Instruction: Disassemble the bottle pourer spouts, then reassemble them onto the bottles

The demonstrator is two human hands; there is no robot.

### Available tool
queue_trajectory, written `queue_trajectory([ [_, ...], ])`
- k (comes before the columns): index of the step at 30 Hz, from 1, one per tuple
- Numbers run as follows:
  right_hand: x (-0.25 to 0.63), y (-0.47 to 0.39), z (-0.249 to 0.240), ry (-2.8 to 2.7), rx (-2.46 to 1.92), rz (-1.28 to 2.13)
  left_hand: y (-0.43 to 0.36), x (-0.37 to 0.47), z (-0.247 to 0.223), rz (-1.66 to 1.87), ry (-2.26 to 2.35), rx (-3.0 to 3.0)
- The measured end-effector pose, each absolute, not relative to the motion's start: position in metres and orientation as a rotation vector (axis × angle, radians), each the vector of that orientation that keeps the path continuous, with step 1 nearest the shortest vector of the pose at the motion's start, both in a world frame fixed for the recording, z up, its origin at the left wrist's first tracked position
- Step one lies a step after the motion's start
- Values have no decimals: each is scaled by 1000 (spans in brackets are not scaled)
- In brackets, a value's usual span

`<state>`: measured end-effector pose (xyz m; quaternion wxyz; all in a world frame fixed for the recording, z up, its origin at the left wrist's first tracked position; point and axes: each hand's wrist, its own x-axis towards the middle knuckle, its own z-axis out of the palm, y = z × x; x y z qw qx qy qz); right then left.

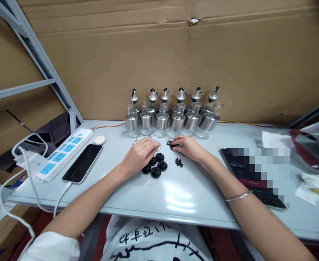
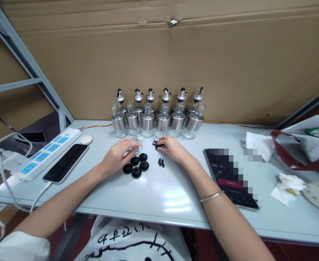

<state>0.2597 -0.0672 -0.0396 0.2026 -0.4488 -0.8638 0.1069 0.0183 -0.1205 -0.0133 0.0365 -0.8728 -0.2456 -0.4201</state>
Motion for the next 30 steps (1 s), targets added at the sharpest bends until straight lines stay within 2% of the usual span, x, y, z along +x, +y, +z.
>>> queue_trajectory([
  [6,254,-79,-20,-2233,-1244,406,-122,20,-14,-1454,-866,-2752],
  [11,234,-103,1,-1981,-1012,969,-126,24,-16,-1796,-1109,-2817],
  [14,225,-109,0,-1912,-939,1192,-126,26,-17,-1883,-1205,-2808],
  [21,215,-111,-3,-1643,-891,1310,-127,27,-17,-1975,-1166,-2801],
  [25,210,-114,-1,-1562,-927,1274,-126,26,-21,-1868,-1123,-2785],
  [30,205,-115,-4,-1516,-930,1168,-123,22,-23,-1393,-954,-2718],
])
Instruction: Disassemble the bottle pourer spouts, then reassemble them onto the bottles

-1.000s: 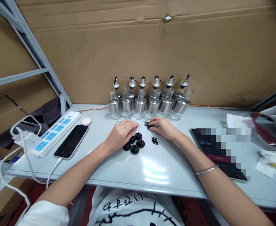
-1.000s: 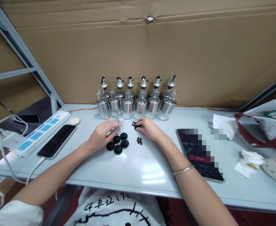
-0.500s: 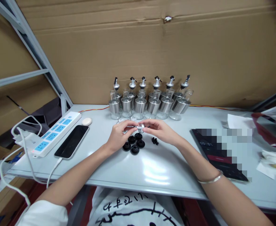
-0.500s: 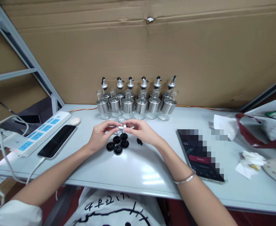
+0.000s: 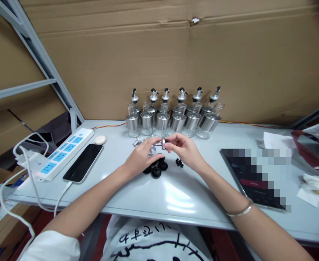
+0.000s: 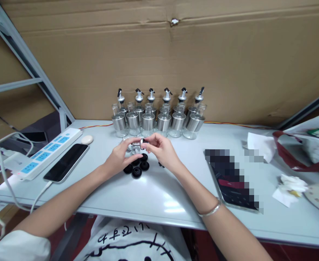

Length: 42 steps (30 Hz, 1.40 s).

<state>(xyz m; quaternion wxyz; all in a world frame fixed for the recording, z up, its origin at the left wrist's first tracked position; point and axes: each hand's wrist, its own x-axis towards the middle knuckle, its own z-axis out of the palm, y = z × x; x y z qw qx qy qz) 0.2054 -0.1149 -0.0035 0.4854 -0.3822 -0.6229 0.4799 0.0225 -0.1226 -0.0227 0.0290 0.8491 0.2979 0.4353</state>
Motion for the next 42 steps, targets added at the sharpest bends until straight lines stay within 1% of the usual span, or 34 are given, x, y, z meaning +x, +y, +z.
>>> queue_trajectory([
  [4,200,-118,-4,-1540,-924,1112,-120,23,-21,1253,1073,2963],
  [8,194,-122,-3,-1540,-935,1139,-116,26,-23,1263,1187,3099],
  [13,192,-126,0,-1557,-895,1326,-115,27,-24,1327,1090,3124],
  [20,194,-131,7,-1570,-771,1485,-115,20,-15,1556,992,3094],
  [24,197,-132,8,-1587,-711,1575,-113,17,-12,1496,938,3169],
  [27,197,-132,8,-1618,-715,1559,-110,14,-8,1384,807,3209],
  [31,192,-133,6,-1617,-726,1432,-104,9,0,1230,712,3156],
  [36,191,-134,5,-1727,-793,1202,-101,5,6,1113,724,3090],
  [38,194,-136,7,-1836,-821,1023,-101,5,7,1107,738,3065],
  [42,201,-139,12,-2108,-775,487,-102,5,8,1164,728,2978],
])
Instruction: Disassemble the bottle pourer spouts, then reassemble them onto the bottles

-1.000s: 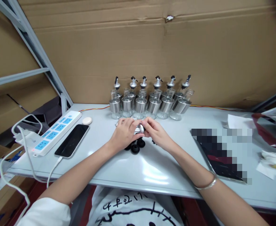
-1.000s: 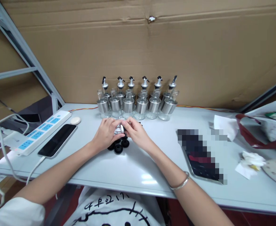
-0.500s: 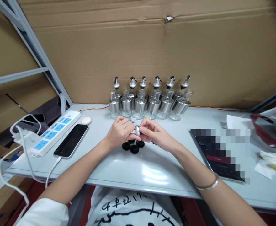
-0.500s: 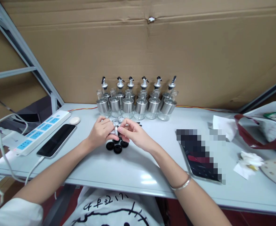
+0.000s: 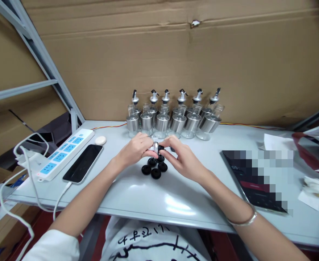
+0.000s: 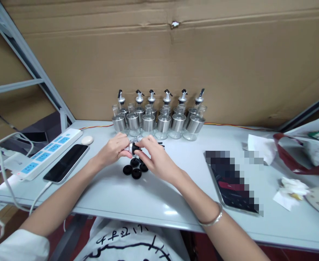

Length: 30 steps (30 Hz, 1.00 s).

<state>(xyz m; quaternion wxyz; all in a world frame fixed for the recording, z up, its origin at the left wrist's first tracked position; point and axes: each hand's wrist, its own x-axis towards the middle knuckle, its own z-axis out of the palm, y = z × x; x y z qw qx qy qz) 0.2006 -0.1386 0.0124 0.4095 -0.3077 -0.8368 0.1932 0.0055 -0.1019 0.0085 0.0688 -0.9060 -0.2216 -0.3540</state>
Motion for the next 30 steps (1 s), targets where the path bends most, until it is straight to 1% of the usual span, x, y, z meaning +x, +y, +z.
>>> queue_trajectory([
  [3,204,-139,15,-2199,-693,197,-106,9,7,-1182,-714,-2813],
  [5,206,-139,15,-2199,-675,105,-109,12,4,-1270,-805,-2890],
  [6,207,-139,14,-2171,-686,117,-111,14,3,-1305,-842,-2907],
  [8,207,-138,12,-2061,-758,302,-114,16,2,-1332,-865,-2860],
  [11,206,-136,9,-1862,-873,822,-115,17,2,-1216,-768,-2659],
  [13,203,-134,8,-1846,-889,1105,-115,17,2,-1098,-672,-2528],
  [15,202,-133,9,-1891,-890,1253,-115,17,4,-1030,-586,-2416],
  [17,201,-133,11,-1918,-892,1300,-115,17,6,-1001,-531,-2350],
  [22,204,-135,14,-1973,-821,1263,-114,11,16,-942,-475,-2354],
  [25,205,-136,13,-1997,-826,1183,-114,6,20,-949,-484,-2376],
  [28,205,-138,16,-2087,-896,1040,-112,4,20,-929,-521,-2442],
  [30,205,-139,19,-2176,-944,882,-111,2,19,-907,-547,-2473],
])
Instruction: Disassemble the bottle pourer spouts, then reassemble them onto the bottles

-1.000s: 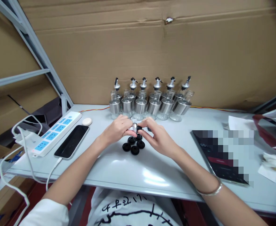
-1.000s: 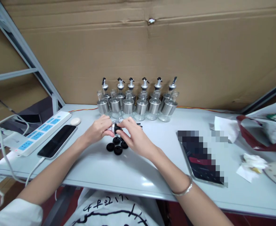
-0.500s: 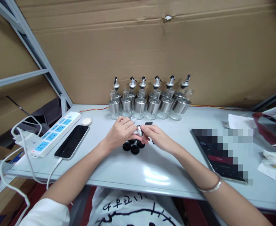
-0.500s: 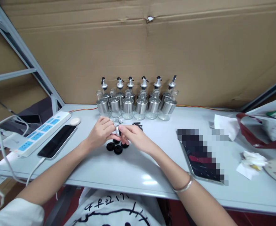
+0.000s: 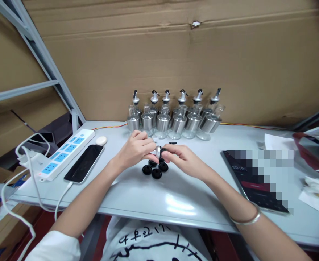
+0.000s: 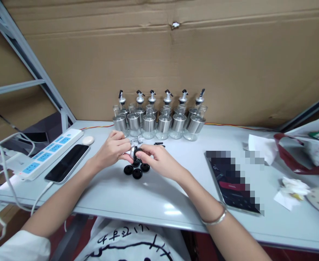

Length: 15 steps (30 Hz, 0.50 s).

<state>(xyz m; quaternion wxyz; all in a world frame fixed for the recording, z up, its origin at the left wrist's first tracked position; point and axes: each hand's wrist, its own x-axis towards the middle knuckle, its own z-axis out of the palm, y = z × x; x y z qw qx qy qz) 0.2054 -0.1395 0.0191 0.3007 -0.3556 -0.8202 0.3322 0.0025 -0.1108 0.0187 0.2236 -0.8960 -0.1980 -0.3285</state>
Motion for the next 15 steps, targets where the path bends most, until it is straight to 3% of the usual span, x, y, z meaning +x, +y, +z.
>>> queue_trajectory([
  [8,208,-141,23,-2318,-869,342,-109,0,16,-937,-607,-2534],
  [15,210,-137,17,-2346,-816,161,-107,0,12,-922,-748,-2689],
])
